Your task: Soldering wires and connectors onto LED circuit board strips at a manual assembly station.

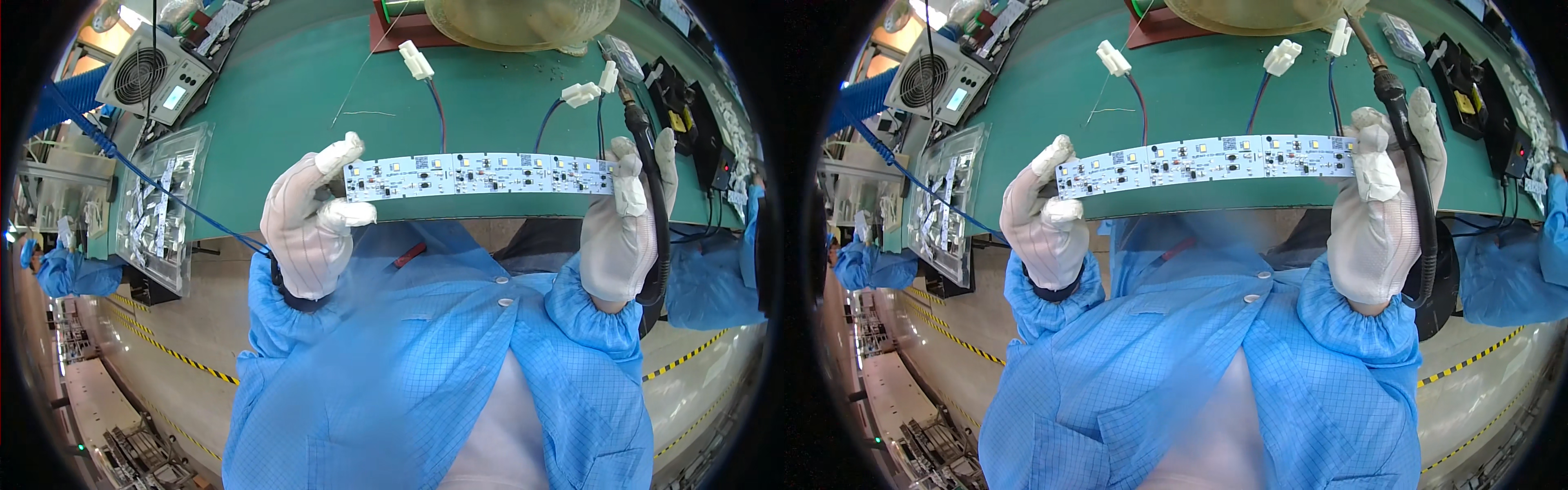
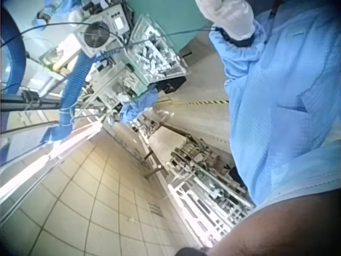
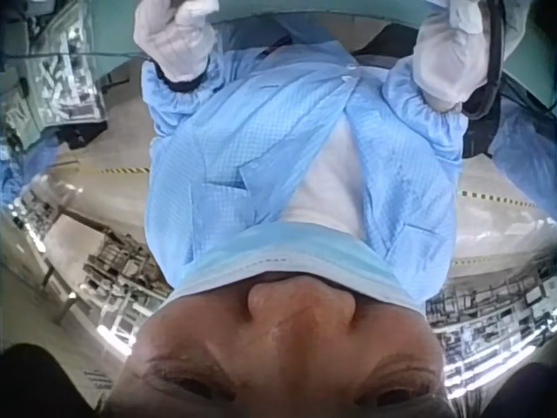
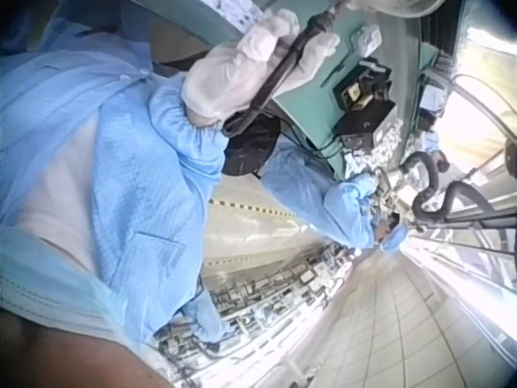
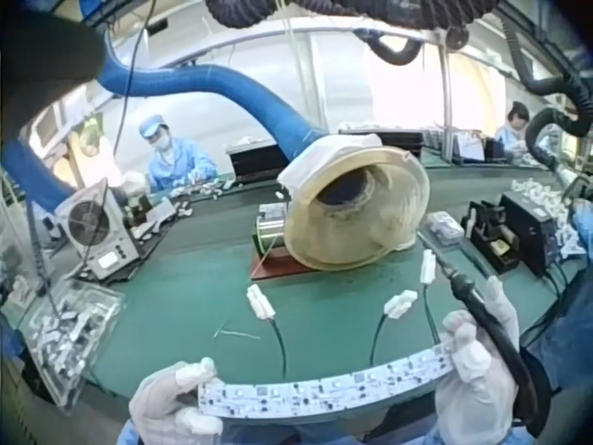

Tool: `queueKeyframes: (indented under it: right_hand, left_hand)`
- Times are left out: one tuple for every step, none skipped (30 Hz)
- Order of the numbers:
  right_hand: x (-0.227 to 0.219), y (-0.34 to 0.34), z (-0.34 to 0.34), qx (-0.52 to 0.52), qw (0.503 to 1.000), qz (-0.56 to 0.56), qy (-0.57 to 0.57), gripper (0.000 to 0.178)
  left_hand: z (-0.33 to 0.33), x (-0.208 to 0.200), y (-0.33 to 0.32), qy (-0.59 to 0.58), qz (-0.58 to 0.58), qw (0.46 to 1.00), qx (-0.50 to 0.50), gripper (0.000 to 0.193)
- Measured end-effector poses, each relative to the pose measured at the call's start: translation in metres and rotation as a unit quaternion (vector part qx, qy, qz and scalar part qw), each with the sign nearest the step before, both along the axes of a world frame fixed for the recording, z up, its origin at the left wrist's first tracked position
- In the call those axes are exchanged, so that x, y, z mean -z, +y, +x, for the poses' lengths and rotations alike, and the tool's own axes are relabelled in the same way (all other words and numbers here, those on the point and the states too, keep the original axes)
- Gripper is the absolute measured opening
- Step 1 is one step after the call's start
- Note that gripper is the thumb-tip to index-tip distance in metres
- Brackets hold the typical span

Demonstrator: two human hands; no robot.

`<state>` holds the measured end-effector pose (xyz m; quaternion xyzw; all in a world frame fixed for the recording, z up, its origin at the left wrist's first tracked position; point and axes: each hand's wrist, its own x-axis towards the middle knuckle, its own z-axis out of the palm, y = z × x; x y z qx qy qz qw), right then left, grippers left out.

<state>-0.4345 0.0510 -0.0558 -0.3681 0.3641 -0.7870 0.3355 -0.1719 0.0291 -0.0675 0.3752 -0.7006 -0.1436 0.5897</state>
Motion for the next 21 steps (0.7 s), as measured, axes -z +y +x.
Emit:
queueKeyframes:
  right_hand:
    - [-0.001, 0.001, 0.001, 0.002, 1.000, 0.002, 0.000, 0.055]
    - [-0.001, 0.001, 0.001, 0.005, 1.000, 0.005, 0.000, 0.055]
    - [-0.001, 0.001, 0.001, 0.006, 1.000, 0.004, 0.000, 0.055]
    - [-0.001, 0.001, 0.000, 0.007, 1.000, 0.001, -0.002, 0.055]
    - [-0.001, 0.001, 0.000, 0.008, 1.000, -0.002, -0.004, 0.055]
    - [0.001, 0.001, -0.001, 0.015, 1.000, -0.002, -0.002, 0.055]
    - [0.002, 0.000, 0.000, -0.003, 1.000, -0.016, -0.003, 0.055]
    - [0.002, 0.000, 0.000, -0.020, 0.999, -0.030, -0.005, 0.054]
    - [0.001, 0.000, 0.001, -0.022, 0.999, -0.027, -0.004, 0.053]
    - [0.003, 0.000, 0.001, -0.042, 0.997, -0.070, 0.017, 0.052]
    - [0.001, 0.000, 0.001, -0.031, 0.998, -0.048, 0.016, 0.051]
    - [-0.002, 0.001, 0.003, -0.024, 0.999, -0.027, 0.012, 0.050]
    - [-0.002, 0.001, 0.004, -0.020, 0.999, -0.028, 0.011, 0.050]
    - [-0.002, 0.000, 0.004, -0.018, 0.999, -0.030, 0.005, 0.050]
    - [-0.002, 0.000, 0.004, -0.016, 0.999, -0.032, 0.000, 0.049]
    - [-0.001, 0.000, 0.003, -0.014, 0.999, -0.032, 0.000, 0.049]
    - [0.000, 0.001, 0.001, -0.023, 0.999, -0.037, -0.001, 0.049]
    - [0.001, 0.001, 0.000, -0.033, 0.999, -0.041, -0.001, 0.048]
    - [0.002, 0.001, -0.001, -0.031, 0.999, -0.041, -0.001, 0.048]
    - [0.002, 0.001, -0.002, -0.025, 0.999, -0.033, 0.021, 0.052]
    - [0.003, 0.001, -0.003, -0.021, 0.999, -0.025, 0.043, 0.057]
  left_hand:
    - [0.000, -0.001, 0.001, -0.004, 0.008, 1.000, -0.002, 0.060]
    - [0.000, -0.002, 0.001, -0.007, 0.016, 1.000, -0.003, 0.060]
    - [0.001, -0.001, 0.001, -0.008, 0.015, 1.000, -0.002, 0.060]
    - [0.003, 0.000, 0.001, -0.007, 0.021, 1.000, 0.000, 0.059]
    - [0.005, 0.000, 0.001, -0.007, 0.026, 1.000, 0.002, 0.059]
    - [0.004, 0.002, 0.000, -0.004, 0.026, 1.000, 0.009, 0.059]
    - [0.002, 0.003, 0.000, -0.003, 0.007, 1.000, -0.003, 0.059]
    - [0.002, 0.005, -0.001, -0.002, -0.011, 1.000, -0.015, 0.059]
    - [0.005, 0.007, -0.003, -0.010, -0.017, 1.000, -0.010, 0.058]
    - [0.006, 0.007, -0.003, -0.008, -0.016, 1.000, -0.001, 0.058]
    - [0.006, 0.007, -0.002, -0.007, 0.000, 1.000, -0.002, 0.058]
    - [0.008, 0.006, 0.000, -0.009, 0.015, 1.000, -0.008, 0.058]
    - [0.010, 0.007, 0.001, -0.031, 0.009, 0.999, -0.033, 0.058]
    - [0.009, 0.006, 0.002, -0.032, 0.008, 0.999, -0.029, 0.058]
    - [0.008, 0.003, 0.003, -0.034, 0.011, 0.999, -0.027, 0.058]
    - [0.007, 0.002, 0.003, -0.037, 0.014, 0.999, -0.025, 0.059]
    - [0.007, 0.002, 0.002, -0.037, 0.014, 0.999, -0.023, 0.059]
    - [0.007, 0.004, 0.001, -0.037, 0.010, 0.999, -0.019, 0.059]
    - [0.007, 0.005, 0.000, -0.036, 0.005, 0.999, -0.015, 0.059]
    - [0.007, 0.005, 0.000, -0.036, 0.005, 0.999, -0.013, 0.059]
    - [0.007, 0.006, 0.000, -0.033, 0.008, 0.999, -0.015, 0.059]
